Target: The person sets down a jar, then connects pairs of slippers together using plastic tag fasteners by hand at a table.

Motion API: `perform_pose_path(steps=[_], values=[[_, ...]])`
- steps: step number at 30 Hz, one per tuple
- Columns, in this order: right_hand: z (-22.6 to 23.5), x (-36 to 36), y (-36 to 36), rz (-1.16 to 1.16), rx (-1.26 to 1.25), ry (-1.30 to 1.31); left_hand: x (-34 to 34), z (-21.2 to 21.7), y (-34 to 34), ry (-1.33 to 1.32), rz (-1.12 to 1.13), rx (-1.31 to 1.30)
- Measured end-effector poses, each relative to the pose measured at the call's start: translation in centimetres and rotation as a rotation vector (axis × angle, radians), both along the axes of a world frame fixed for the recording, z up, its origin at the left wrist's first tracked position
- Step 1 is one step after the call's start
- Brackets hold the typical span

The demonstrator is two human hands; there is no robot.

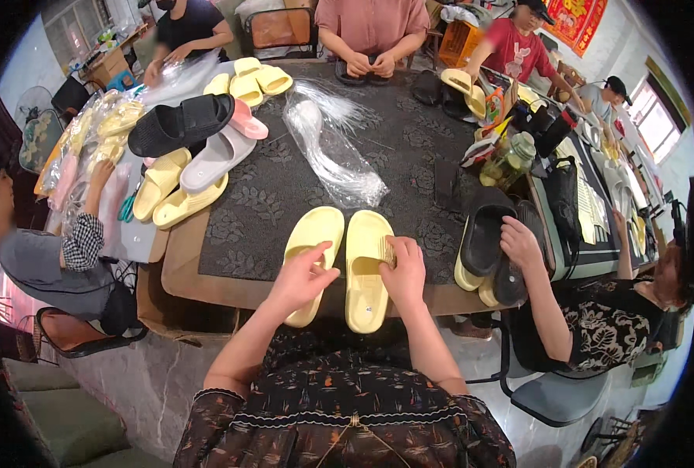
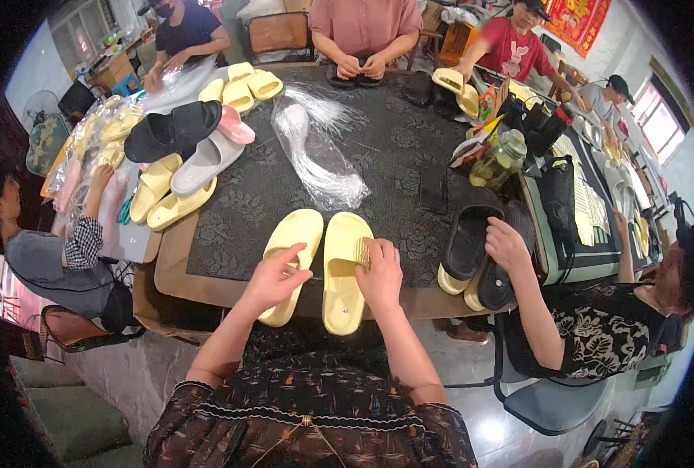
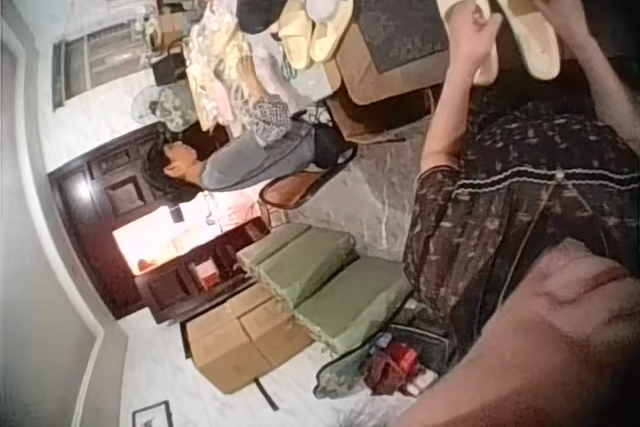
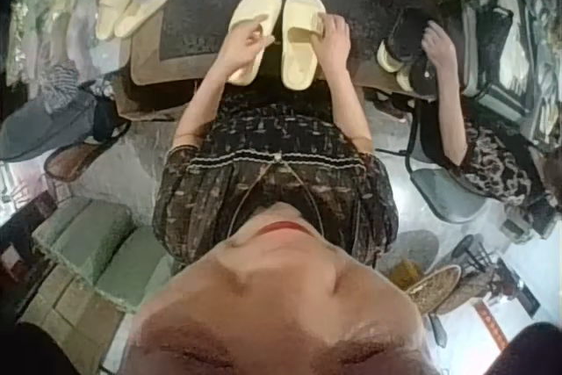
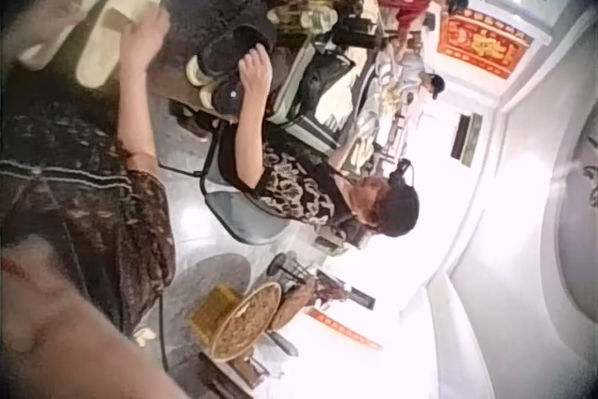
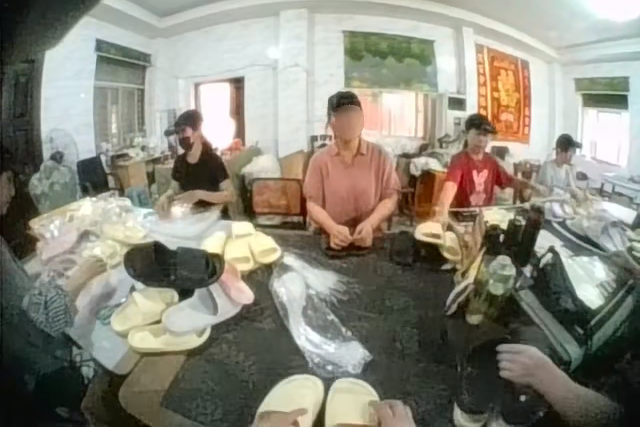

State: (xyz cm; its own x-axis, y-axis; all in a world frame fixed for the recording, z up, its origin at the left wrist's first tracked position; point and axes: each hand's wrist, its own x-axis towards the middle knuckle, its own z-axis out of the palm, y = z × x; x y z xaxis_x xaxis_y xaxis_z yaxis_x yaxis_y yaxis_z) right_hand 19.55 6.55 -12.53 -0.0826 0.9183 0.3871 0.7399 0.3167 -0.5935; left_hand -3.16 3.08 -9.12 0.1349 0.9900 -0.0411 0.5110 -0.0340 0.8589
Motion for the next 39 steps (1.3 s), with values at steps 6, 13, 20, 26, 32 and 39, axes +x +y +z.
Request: perform_pose_path(steps=[6,13,20,26,32,39], values=[[-0.6,0.9,0.1,0.073,0.006,0.006,1.0,-0.2,-0.5,-0.226,-0.18,-0.112],[1.8,1.6,2.4,0.033,-0.085,0.12,-2.1,3.0,2.2,0.019,0.051,-0.003],[-0.7,0.0,9.2,-0.169,-0.252,-0.292,0.4,1.9,7.7,0.071,-0.081,0.332],[-0.5,-2.0,9.8,-0.048,-0.185,-0.098,3.0,-1.8,11.8,0.12,-0.022,0.449],[-0.7,-5.1,7.3,0.096,-0.046,0.34,4.0,-6.2,13.2,-0.5,0.191,0.172],[-1.4,-4.6,7.5,0.06,-0.109,0.517,4.2,-6.3,12.3,-0.552,0.171,0.28]])
